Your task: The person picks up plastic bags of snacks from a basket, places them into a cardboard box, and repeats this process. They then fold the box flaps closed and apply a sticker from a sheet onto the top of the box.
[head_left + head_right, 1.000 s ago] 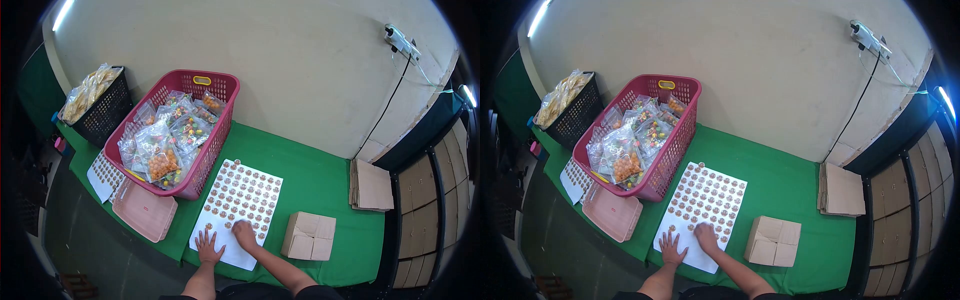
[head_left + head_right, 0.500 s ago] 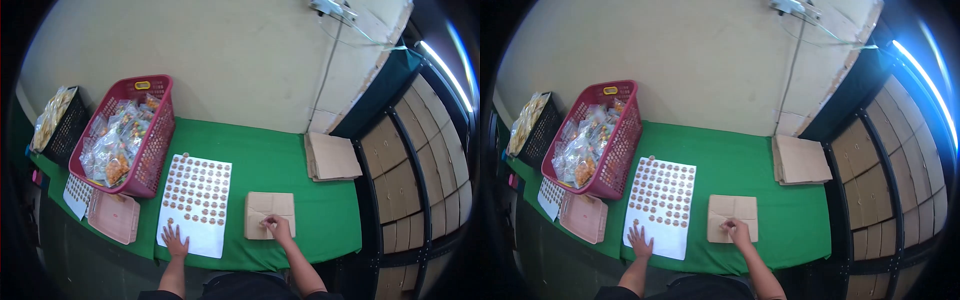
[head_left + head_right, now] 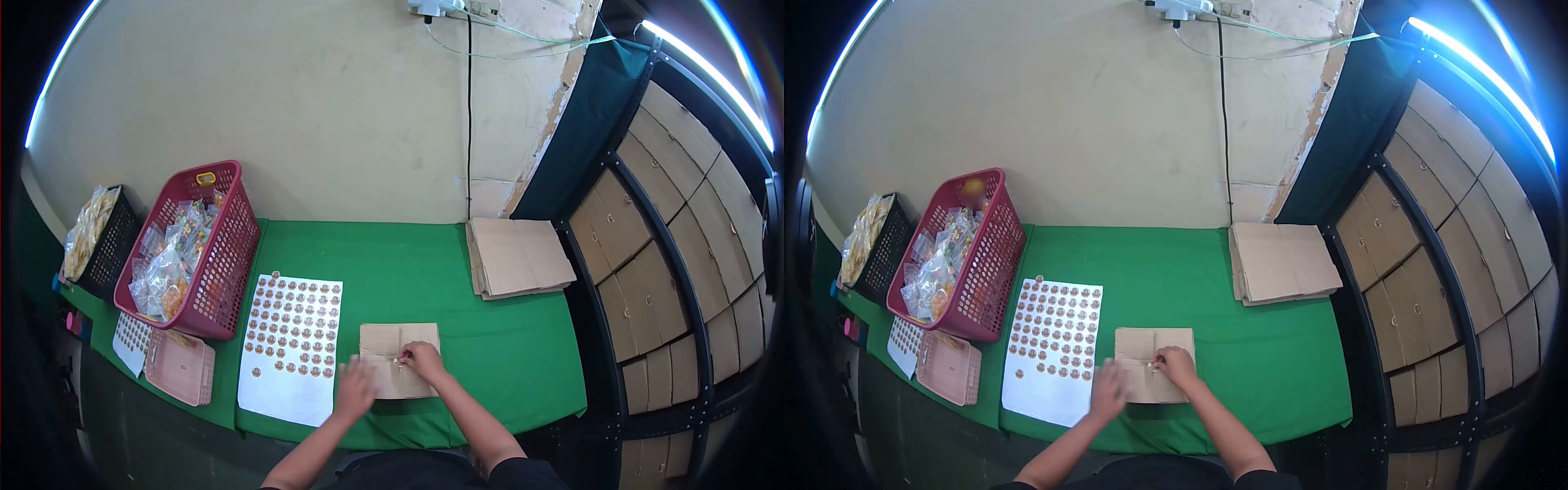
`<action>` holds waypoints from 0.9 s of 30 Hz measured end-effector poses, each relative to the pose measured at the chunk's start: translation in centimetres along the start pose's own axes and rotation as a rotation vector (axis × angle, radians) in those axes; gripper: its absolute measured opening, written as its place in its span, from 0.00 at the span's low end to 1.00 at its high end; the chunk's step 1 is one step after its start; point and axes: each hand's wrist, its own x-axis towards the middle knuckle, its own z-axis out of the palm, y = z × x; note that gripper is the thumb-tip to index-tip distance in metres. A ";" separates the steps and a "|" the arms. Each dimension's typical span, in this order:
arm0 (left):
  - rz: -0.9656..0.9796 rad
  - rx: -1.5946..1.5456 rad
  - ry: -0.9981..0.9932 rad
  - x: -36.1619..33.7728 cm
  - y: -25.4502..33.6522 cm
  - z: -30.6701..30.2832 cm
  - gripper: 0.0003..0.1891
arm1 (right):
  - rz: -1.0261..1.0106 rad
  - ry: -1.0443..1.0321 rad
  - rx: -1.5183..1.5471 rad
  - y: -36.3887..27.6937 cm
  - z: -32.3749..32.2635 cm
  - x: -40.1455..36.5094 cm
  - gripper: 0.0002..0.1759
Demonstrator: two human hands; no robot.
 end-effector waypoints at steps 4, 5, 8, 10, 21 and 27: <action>0.053 0.208 -0.053 1.6 3.4 3.7 0.27 | -0.134 0.032 -0.068 0.6 0.2 -0.3 0.07; 0.051 0.211 -0.049 1.6 3.7 3.9 0.27 | -0.161 0.031 -0.113 0.6 0.2 -0.3 0.07; 0.003 0.229 -0.008 1.6 4.1 4.0 0.27 | -0.147 0.090 -0.078 0.8 0.6 -0.7 0.11; 0.026 0.324 -0.042 1.7 4.0 4.0 0.28 | -0.132 0.142 -0.030 0.8 0.8 -0.9 0.12; 0.111 0.428 -0.088 1.6 3.6 4.9 0.27 | -0.095 0.255 -0.007 1.1 2.1 -1.3 0.14; 0.130 0.401 -0.110 1.7 3.6 4.6 0.28 | -0.104 0.186 -0.056 0.8 1.6 -1.6 0.15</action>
